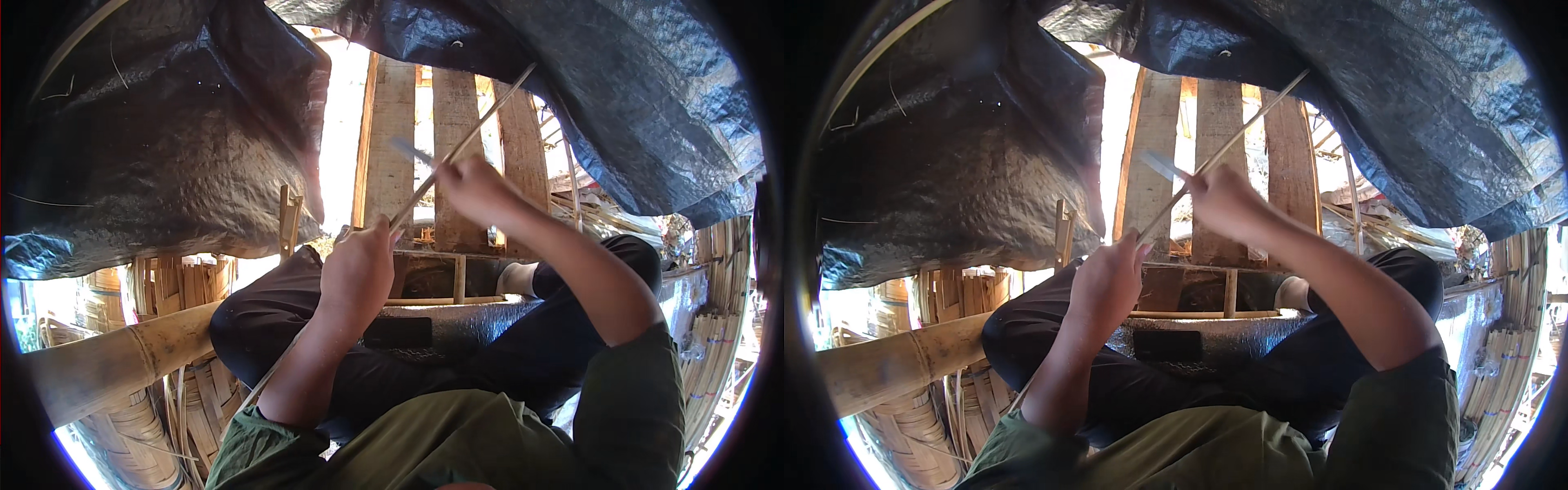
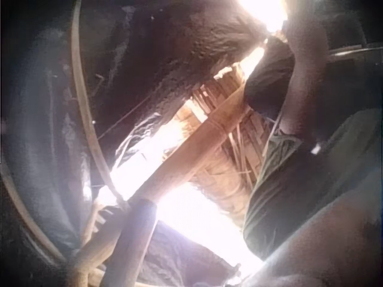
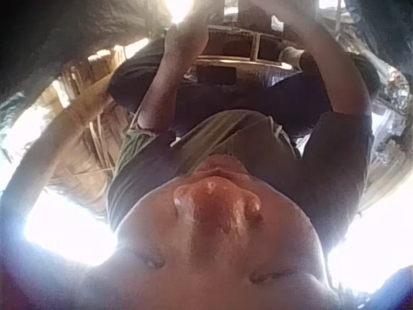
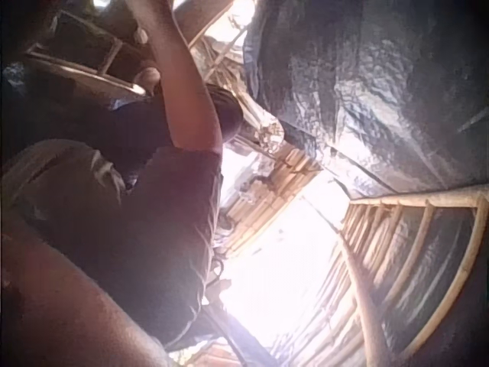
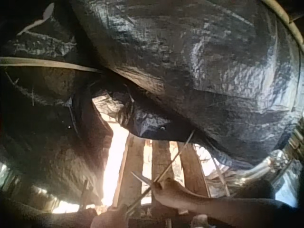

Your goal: The person shaves a long bamboo strip using a small knife while holding it with their hands.

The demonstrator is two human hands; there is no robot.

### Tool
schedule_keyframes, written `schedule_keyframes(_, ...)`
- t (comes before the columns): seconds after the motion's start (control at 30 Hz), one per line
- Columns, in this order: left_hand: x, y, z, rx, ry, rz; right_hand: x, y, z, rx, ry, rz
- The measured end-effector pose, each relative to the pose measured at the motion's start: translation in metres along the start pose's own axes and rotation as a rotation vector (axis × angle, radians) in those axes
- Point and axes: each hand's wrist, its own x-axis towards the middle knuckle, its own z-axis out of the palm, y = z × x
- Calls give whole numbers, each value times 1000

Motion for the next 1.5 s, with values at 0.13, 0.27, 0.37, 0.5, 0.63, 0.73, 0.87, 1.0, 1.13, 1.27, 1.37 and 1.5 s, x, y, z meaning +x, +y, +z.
schedule_keyframes(0.13,5,1,0,-10,-29,-22,-1,-5,4,18,119,25)
schedule_keyframes(0.27,1,-1,4,22,19,-10,-3,-7,4,-65,-29,31)
schedule_keyframes(0.37,4,-4,3,-19,14,0,8,-4,-9,-10,124,69)
schedule_keyframes(0.5,5,-2,1,-26,-21,13,-16,-5,29,-85,84,-146)
schedule_keyframes(0.63,8,-7,-4,-106,-40,-19,9,-5,-20,-47,149,71)
schedule_keyframes(0.73,12,-5,-2,-167,-34,-2,0,3,17,-59,157,-152)
schedule_keyframes(0.87,10,-5,-1,-153,-38,-30,-12,-6,20,-95,26,-112)
schedule_keyframes(1.0,12,-6,-4,-138,-47,-22,-3,-14,7,-30,177,-15)
schedule_keyframes(1.13,12,-9,1,-134,-38,-1,-21,-10,43,-186,115,-297)
schedule_keyframes(1.27,10,-5,-9,-144,-75,-24,17,11,-16,-189,299,-82)
schedule_keyframes(1.37,14,-5,-6,-184,-69,8,30,24,-27,-132,346,-12)
schedule_keyframes(1.5,14,-15,-3,-241,-89,-72,-1,2,17,-172,348,-153)
